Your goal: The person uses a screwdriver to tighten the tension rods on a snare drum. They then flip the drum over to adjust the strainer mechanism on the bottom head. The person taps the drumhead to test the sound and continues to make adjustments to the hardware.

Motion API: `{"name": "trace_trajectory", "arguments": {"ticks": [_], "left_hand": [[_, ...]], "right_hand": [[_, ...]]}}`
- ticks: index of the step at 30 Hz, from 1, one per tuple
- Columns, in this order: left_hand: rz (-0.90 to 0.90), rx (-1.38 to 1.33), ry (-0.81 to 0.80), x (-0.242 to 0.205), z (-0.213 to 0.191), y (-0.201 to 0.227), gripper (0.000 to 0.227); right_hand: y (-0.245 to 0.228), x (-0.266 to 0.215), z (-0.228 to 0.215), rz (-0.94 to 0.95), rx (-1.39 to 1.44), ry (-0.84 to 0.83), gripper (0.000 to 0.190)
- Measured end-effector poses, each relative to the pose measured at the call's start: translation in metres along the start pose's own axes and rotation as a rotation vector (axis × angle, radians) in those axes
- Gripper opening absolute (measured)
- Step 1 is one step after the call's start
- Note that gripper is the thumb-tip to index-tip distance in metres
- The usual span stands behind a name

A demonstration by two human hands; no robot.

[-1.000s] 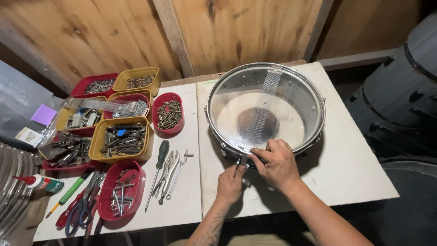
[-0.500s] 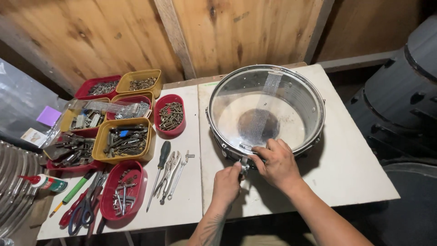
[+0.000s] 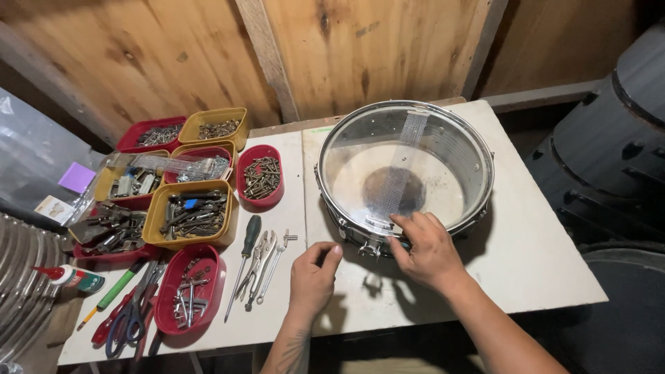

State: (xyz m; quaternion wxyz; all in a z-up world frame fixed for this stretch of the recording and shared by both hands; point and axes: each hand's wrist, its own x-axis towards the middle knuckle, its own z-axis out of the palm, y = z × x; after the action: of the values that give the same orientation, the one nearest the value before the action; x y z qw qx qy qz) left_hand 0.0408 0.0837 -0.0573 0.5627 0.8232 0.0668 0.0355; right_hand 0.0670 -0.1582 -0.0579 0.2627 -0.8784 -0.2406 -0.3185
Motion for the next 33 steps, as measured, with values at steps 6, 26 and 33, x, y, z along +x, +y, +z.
{"name": "trace_trajectory", "arguments": {"ticks": [6, 26, 33], "left_hand": [[-0.047, -0.025, -0.041, -0.010, 0.002, -0.003, 0.021], [0.155, 0.868, 0.320, 0.048, -0.071, -0.130, 0.032], [0.222, 0.936, 0.297, 0.022, -0.061, -0.113, 0.029]], "right_hand": [[-0.002, 0.002, -0.002, 0.002, 0.017, 0.009, 0.035], [-0.036, -0.045, 0.008, -0.001, 0.128, 0.215, 0.029], [-0.028, -0.047, 0.041, 0.347, 0.199, -0.101, 0.062]]}}
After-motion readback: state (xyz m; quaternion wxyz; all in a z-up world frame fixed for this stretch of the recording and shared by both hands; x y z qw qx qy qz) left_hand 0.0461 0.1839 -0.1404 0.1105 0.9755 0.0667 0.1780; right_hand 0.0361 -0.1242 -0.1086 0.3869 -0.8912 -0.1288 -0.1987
